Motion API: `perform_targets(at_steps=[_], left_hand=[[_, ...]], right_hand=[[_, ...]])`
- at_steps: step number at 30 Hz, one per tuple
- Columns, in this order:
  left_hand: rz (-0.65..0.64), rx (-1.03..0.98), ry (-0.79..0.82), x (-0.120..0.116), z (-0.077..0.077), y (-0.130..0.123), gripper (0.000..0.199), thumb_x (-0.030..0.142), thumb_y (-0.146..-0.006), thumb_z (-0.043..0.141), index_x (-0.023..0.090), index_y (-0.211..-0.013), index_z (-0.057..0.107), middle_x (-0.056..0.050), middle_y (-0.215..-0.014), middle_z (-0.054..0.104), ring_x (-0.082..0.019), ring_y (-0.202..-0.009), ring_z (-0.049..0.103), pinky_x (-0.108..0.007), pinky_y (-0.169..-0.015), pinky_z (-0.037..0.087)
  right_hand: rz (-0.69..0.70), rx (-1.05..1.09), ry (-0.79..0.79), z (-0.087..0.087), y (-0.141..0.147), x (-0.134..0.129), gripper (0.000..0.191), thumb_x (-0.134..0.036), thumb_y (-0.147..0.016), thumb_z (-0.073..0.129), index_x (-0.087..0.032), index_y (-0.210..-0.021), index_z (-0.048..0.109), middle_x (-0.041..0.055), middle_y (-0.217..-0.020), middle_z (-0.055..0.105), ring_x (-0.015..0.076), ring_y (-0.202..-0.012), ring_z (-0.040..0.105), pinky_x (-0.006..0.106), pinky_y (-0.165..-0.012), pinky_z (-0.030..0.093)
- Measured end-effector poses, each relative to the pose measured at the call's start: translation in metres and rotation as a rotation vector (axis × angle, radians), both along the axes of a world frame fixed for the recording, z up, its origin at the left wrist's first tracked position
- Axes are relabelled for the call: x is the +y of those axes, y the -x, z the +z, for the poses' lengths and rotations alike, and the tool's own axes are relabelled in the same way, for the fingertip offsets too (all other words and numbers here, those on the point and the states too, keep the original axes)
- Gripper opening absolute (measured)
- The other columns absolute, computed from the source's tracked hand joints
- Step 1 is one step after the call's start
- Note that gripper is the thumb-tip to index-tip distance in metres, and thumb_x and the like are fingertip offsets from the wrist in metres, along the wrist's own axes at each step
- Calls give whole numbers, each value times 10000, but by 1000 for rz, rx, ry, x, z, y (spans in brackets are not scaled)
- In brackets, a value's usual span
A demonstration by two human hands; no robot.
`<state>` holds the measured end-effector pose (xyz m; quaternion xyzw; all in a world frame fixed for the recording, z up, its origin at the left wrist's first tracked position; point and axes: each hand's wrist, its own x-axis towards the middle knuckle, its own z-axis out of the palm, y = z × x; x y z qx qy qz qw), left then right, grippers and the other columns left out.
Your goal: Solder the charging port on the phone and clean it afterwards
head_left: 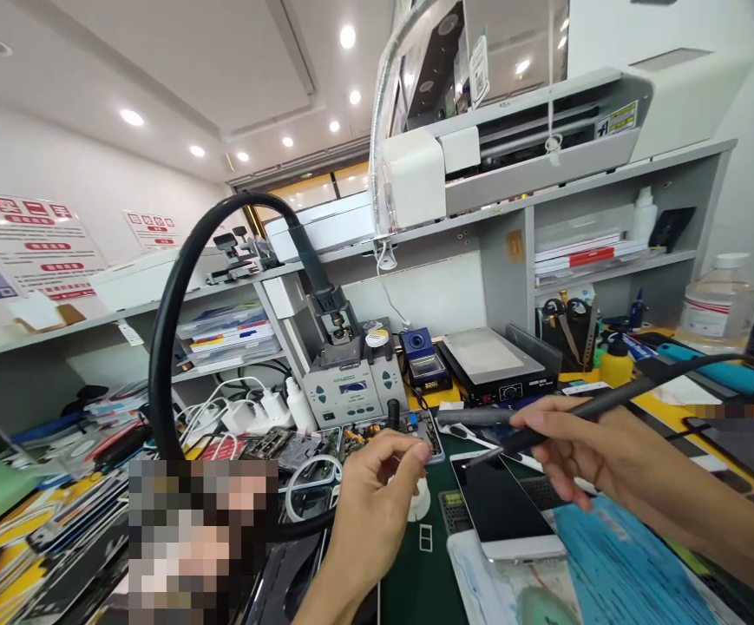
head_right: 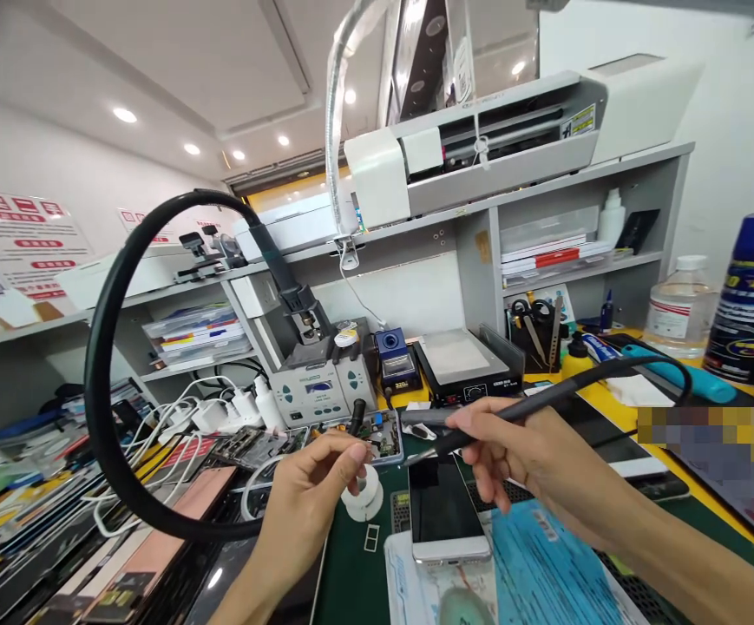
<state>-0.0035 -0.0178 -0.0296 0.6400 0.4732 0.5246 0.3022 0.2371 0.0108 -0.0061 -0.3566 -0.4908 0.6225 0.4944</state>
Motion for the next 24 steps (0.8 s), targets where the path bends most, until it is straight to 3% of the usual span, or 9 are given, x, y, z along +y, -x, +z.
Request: perform_targets(at_steps=[4, 9, 16, 20, 24], left_hand=[[-8, 21, -44, -4, -6, -5, 207, 313, -960, 641, 189, -854, 768, -33, -812, 679, -153, -725, 590, -244, -628, 463], [-26, 68, -147, -8, -10, -11, 156, 203, -953, 643, 202, -885, 784, -27, -829, 700, -154, -766, 634, -259, -680, 479], [4, 138, -218, -10, -20, -11, 155, 149, -942, 639, 192, -936, 787, -31, -840, 701, -143, -751, 633, -265, -666, 481], [-5, 216, -309, -10, -19, -10, 155, 103, -938, 626, 145, -949, 775, -47, -836, 696, -148, -773, 634, -284, -724, 511], [-1, 256, -389, -10, -17, -10, 150, 63, -926, 624, 101, -927, 769, -65, -812, 687, -143, -753, 618, -276, -687, 499]], right_hand=[[60, 35, 120, -16, -5, 7, 267, -417, -890, 707, -187, -759, 670, 1, -656, 698, 95, -469, 631, 124, -377, 453], [67, 21, 219, -24, -13, 13, 148, -273, -835, 756, -187, -747, 676, 20, -659, 738, 104, -450, 637, 119, -353, 450], [54, -39, 188, -32, -15, 15, 285, -431, -859, 740, -175, -738, 711, 48, -667, 742, 127, -463, 648, 149, -361, 491], [-9, -100, 216, -39, -16, 18, 284, -438, -740, 833, -182, -705, 715, 61, -645, 736, 156, -433, 634, 188, -332, 496], [-59, -154, 238, -42, -17, 19, 315, -468, -684, 858, -183, -689, 725, 65, -613, 717, 168, -412, 616, 208, -312, 490]])
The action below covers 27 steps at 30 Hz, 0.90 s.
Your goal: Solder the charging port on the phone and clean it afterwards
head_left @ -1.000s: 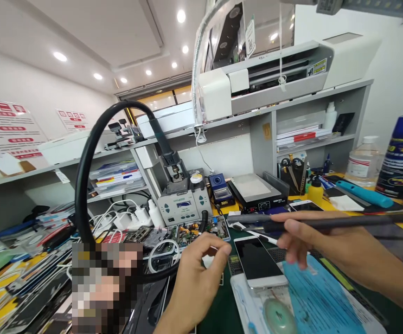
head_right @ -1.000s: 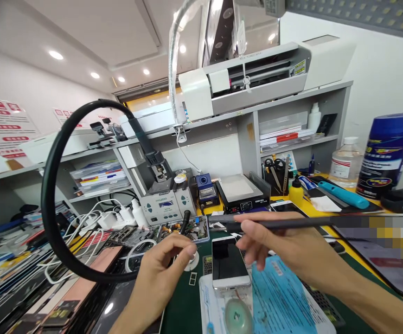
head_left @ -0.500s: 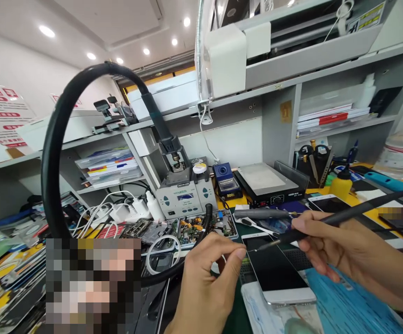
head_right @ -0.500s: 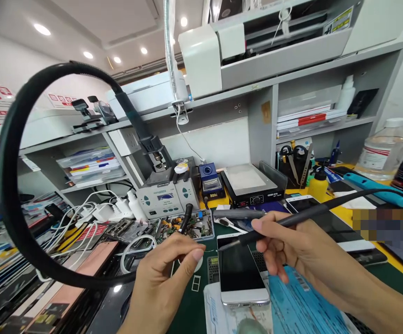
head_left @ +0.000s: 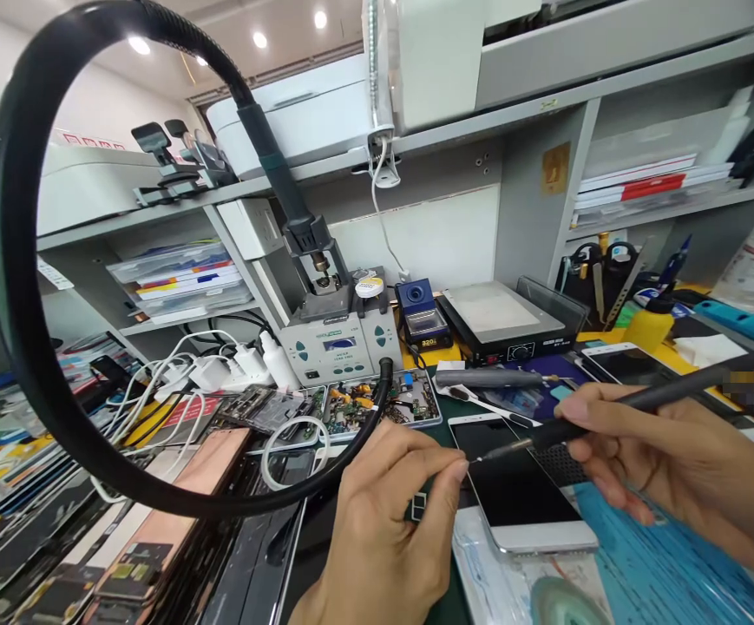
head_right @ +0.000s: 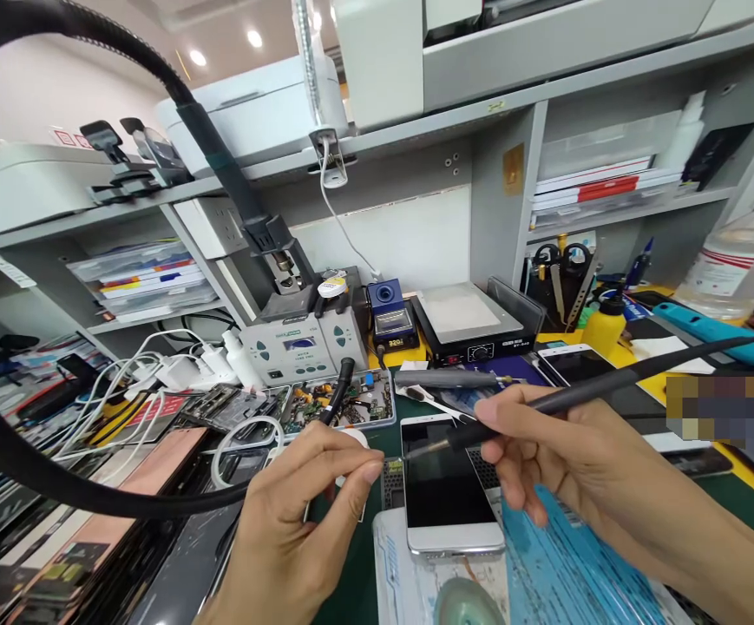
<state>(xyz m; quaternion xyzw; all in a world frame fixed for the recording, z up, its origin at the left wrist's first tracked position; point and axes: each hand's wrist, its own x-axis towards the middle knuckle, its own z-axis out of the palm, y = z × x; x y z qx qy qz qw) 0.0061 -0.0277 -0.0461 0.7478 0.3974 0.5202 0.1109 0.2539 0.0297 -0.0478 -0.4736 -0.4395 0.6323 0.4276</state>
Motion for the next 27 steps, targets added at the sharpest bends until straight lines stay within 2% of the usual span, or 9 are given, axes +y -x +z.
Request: perform_targets(at_steps=[8, 18, 27], left_hand=[[1, 20, -9, 1, -2, -1, 158, 48, -926, 614, 93, -928, 766, -72, -806, 672, -153, -745, 599, -298, -658, 486], [-1, 38, -16, 1, -3, -1, 154, 41, -920, 623, 86, -939, 768, -77, -805, 670, -159, -748, 585, -314, -656, 477], [4, 45, -20, 0, -4, -1, 165, 37, -919, 617, 102, -942, 767, -70, -807, 669, -158, -747, 588, -312, -651, 477]], right_hand=[[26, 14, 0, -2, -3, 0, 207, -364, -715, 832, -189, -698, 722, 42, -627, 705, 161, -418, 609, 204, -313, 488], [5, -4, 1, 4, 4, -1, 351, -501, -692, 854, -185, -656, 705, 52, -600, 697, 161, -407, 606, 204, -298, 482], [7, -20, 2, 2, 2, -1, 371, -517, -677, 859, -181, -659, 705, 50, -588, 686, 152, -405, 591, 201, -301, 473]])
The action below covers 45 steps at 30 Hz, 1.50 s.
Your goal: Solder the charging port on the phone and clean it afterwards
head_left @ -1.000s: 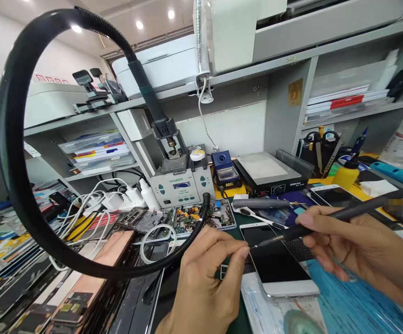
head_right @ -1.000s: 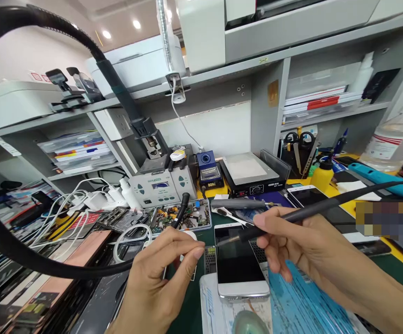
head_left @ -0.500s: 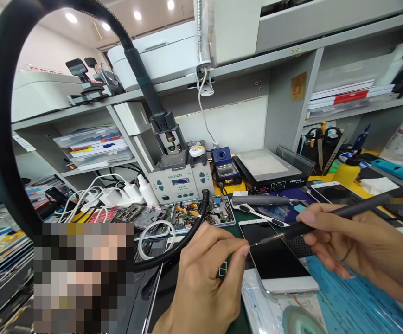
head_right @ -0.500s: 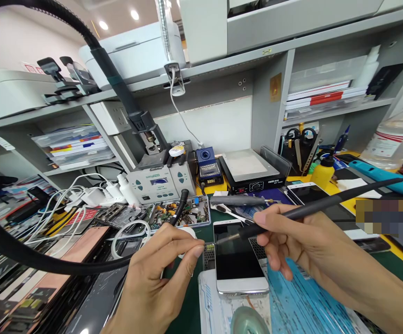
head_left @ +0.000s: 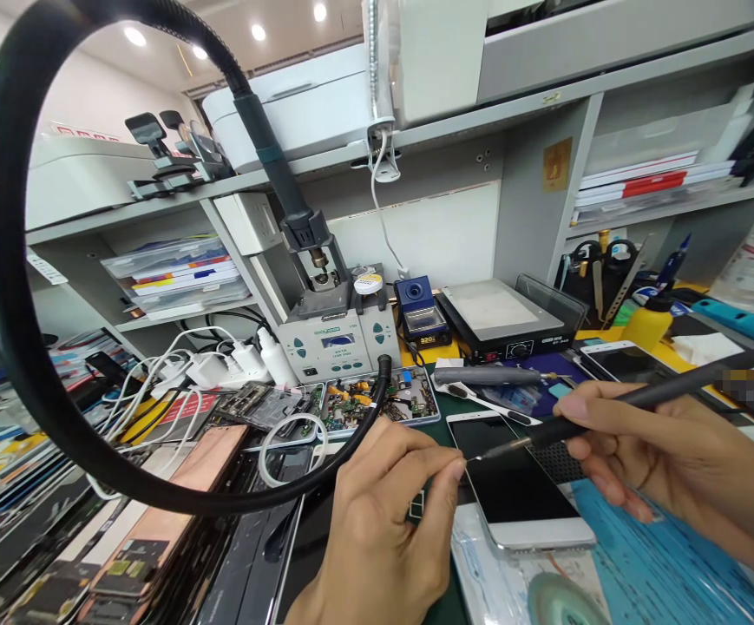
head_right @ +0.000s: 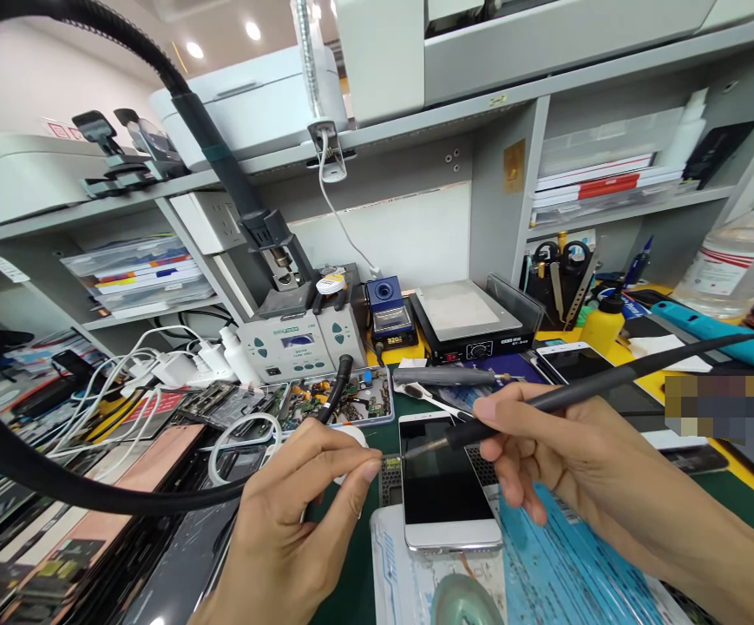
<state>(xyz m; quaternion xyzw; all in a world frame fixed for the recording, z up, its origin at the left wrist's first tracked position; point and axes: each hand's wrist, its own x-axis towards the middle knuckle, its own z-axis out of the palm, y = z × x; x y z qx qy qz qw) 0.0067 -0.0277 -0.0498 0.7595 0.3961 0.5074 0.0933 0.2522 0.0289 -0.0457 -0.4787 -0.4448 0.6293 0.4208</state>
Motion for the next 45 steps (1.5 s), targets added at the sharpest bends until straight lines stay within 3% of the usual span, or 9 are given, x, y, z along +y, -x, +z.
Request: perform_targets(at_steps=[28, 34, 45], left_hand=[[29, 45, -6, -2, 1, -2, 178, 65, -927, 614, 133, -970, 773, -76, -826, 684, -181, -747, 582, -346, -669, 474], [26, 38, -39, 0, 2, -3, 181, 57, -913, 626, 131, -968, 782, -79, -807, 692, -184, -724, 580, -340, -638, 474], [8, 86, -37, 0, -5, 1, 234, 42, -901, 634, 170, -1052, 760, -69, -867, 702, -183, -764, 587, -337, -663, 489]], right_hand=[[18, 33, 14, 3, 3, -2, 340, -475, -687, 867, -179, -668, 701, 42, -614, 702, 147, -424, 601, 191, -321, 482], [45, 30, 8, 4, 2, -5, 212, -353, -712, 833, -181, -700, 710, 42, -650, 714, 148, -448, 611, 188, -337, 483], [49, 55, 7, 4, 3, -4, 179, -324, -704, 828, -191, -704, 709, 37, -649, 713, 152, -449, 615, 190, -339, 482]])
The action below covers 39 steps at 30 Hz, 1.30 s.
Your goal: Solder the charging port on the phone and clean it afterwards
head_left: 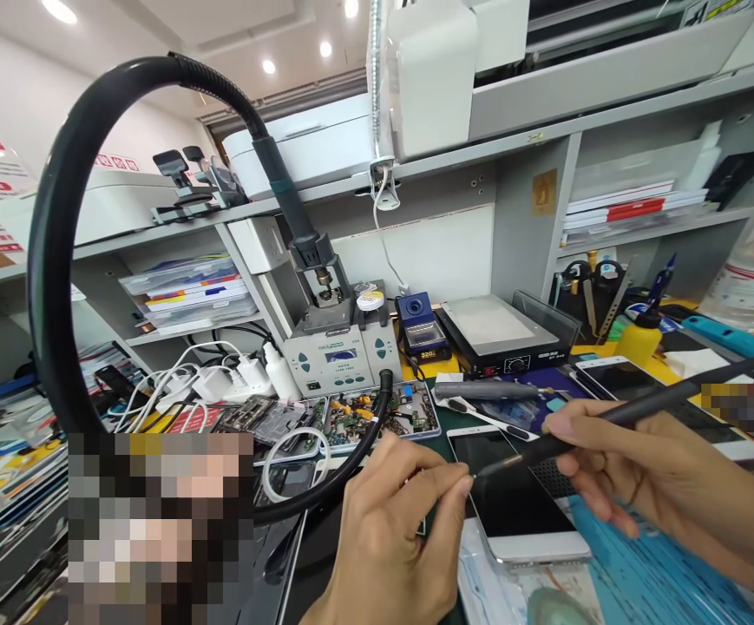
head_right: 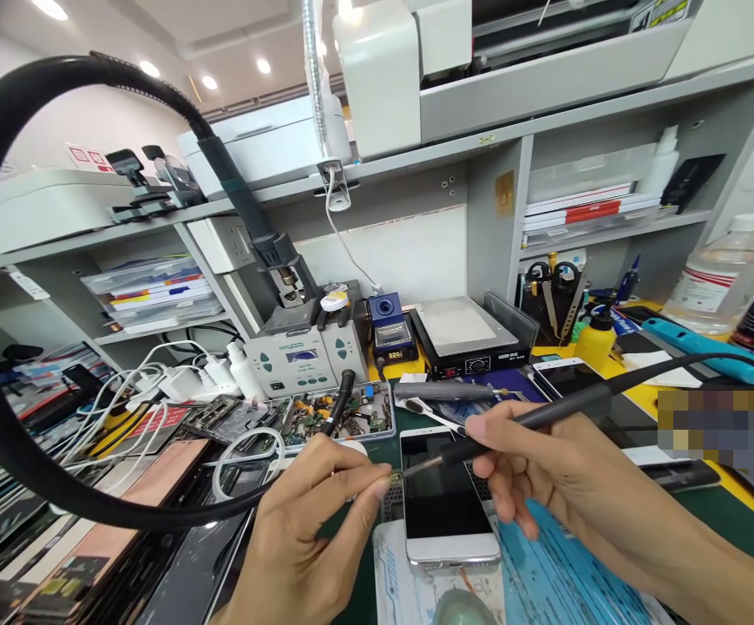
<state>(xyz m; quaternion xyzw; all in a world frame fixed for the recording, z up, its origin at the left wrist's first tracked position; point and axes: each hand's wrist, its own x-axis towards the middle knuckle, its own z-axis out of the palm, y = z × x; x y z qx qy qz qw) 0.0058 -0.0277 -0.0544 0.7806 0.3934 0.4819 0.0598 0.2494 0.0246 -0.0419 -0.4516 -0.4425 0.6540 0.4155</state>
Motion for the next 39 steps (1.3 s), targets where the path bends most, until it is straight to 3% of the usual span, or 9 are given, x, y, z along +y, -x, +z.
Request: perform_targets(at_steps=[9, 21, 27, 35, 39], left_hand=[[-1, 32, -20, 2, 0, 0, 237, 55, -897, 644, 167, -1067, 765, -71, -856, 700, -182, -754, 581, -331, -657, 503], [6, 91, -34, 2, -3, 2, 270, 69, -904, 638, 167, -1131, 746, -87, -926, 712, -192, -772, 593, -337, -646, 526], [-18, 41, 46, 0, 1, 5, 292, 82, -916, 625, 153, -1185, 714, -88, -990, 698, -195, -864, 638, -368, -765, 539], [69, -130, 196, 0, 11, 17, 156, 164, -962, 594, 177, -957, 749, -45, -863, 672, -149, -727, 597, -278, -610, 439], [90, -106, 303, 1, 14, 21, 180, 183, -963, 578, 197, -865, 729, -26, -824, 673, -158, -732, 581, -289, -644, 422]], right_hand=[[18, 2, -9, -5, -3, 0, 155, -312, -744, 797, -189, -706, 710, 39, -652, 713, 148, -450, 616, 185, -348, 478], [7, -9, -1, 1, 2, -1, 174, -330, -718, 814, -189, -688, 716, 45, -643, 713, 155, -457, 607, 201, -357, 480], [11, -13, -7, 2, 1, 0, 191, -334, -736, 806, -186, -701, 691, 34, -650, 711, 143, -454, 603, 189, -354, 471], [-18, -129, -11, -9, -12, 2, 208, -387, -793, 768, -199, -763, 684, 44, -675, 723, 147, -465, 604, 194, -361, 449], [-44, -147, 11, -18, -16, 7, 283, -480, -793, 774, -213, -800, 678, 45, -667, 725, 144, -445, 587, 194, -339, 413]])
